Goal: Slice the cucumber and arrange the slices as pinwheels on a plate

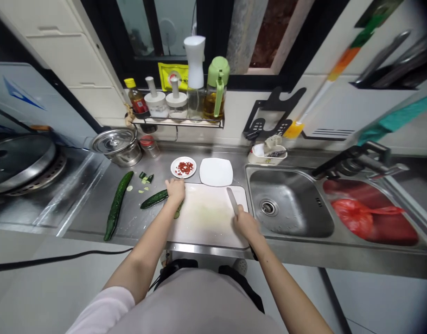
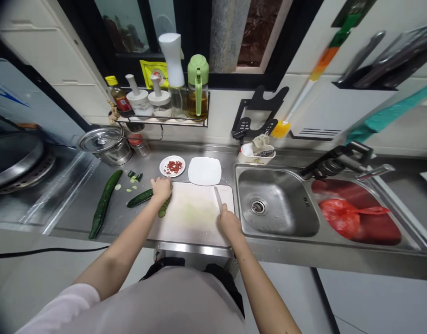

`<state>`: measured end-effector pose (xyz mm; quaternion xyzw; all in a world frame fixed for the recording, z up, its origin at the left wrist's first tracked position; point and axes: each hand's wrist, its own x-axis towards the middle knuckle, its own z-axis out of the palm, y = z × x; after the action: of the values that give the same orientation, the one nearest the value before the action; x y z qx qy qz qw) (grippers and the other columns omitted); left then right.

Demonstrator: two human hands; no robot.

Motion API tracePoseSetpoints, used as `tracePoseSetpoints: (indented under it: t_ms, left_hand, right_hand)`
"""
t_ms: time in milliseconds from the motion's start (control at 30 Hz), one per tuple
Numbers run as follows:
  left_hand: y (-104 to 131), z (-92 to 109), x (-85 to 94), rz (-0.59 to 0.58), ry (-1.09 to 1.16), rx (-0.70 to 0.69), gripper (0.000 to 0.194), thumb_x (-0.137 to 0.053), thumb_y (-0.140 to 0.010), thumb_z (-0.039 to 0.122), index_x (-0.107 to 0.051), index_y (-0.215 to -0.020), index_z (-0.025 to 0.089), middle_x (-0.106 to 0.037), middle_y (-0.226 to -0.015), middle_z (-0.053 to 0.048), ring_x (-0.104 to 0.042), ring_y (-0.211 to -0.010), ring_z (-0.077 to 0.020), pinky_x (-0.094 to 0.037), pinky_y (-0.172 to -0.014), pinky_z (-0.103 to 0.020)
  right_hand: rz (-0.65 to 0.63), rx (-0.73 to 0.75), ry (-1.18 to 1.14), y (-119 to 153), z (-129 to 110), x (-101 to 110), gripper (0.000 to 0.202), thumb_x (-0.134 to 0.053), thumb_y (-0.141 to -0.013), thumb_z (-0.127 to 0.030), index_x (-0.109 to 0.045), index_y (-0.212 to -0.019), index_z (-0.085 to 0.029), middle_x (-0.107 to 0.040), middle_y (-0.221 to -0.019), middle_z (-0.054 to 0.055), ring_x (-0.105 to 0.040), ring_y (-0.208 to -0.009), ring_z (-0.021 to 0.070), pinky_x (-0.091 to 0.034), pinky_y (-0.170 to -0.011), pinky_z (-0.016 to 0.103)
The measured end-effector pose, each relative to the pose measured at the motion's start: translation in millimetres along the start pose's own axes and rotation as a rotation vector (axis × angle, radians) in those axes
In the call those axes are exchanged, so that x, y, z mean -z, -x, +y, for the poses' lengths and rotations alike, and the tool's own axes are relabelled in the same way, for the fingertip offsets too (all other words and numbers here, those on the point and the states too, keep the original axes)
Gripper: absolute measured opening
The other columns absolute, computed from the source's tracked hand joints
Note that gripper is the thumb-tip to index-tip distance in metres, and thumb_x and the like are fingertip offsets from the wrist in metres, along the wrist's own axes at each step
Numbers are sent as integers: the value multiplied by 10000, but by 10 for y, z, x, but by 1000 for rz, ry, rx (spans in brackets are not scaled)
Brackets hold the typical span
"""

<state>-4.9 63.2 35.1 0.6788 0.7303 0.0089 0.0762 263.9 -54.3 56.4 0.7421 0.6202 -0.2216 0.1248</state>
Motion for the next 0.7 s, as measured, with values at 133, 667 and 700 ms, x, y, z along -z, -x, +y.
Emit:
tracePoseSetpoints:
  t_ms: [133, 667, 700]
  left_hand:
    - [116, 155, 22, -71, 170, 7, 224, -484, -844, 210, -696, -915, 205, -721, -906, -115, -588, -976, -287, -291, -930, -472]
    - [579, 311, -269, -52, 476, -263, 236, -478, -911, 256, -665, -1049, 212, -641, -1043, -84, -581, -1011, -213, -410, -894, -334]
    - [628, 296, -312, -67, 477, -221, 234, -532, -891, 310, -660, -1055, 201, -638, -1020, -84, -587, -978, -216, -421, -874, -331]
  right_hand:
    - [-5, 0, 1, 9, 7, -1, 339, -351, -922, -178, -417, -1252, -139, -686, -1021, 185, -671, -965, 272, -438, -745, 328]
    - [-21, 22, -2, -10, 32, -7, 332, -362, -936, -185, -400, -1263, -145, -674, -1050, 177, -658, -989, 255, -422, -760, 311]
    - [-16, 29, 6, -7, 41, -2, 331, -363, -936, -185, -402, -1263, -147, -675, -1047, 175, -659, -985, 254, -419, -761, 308]
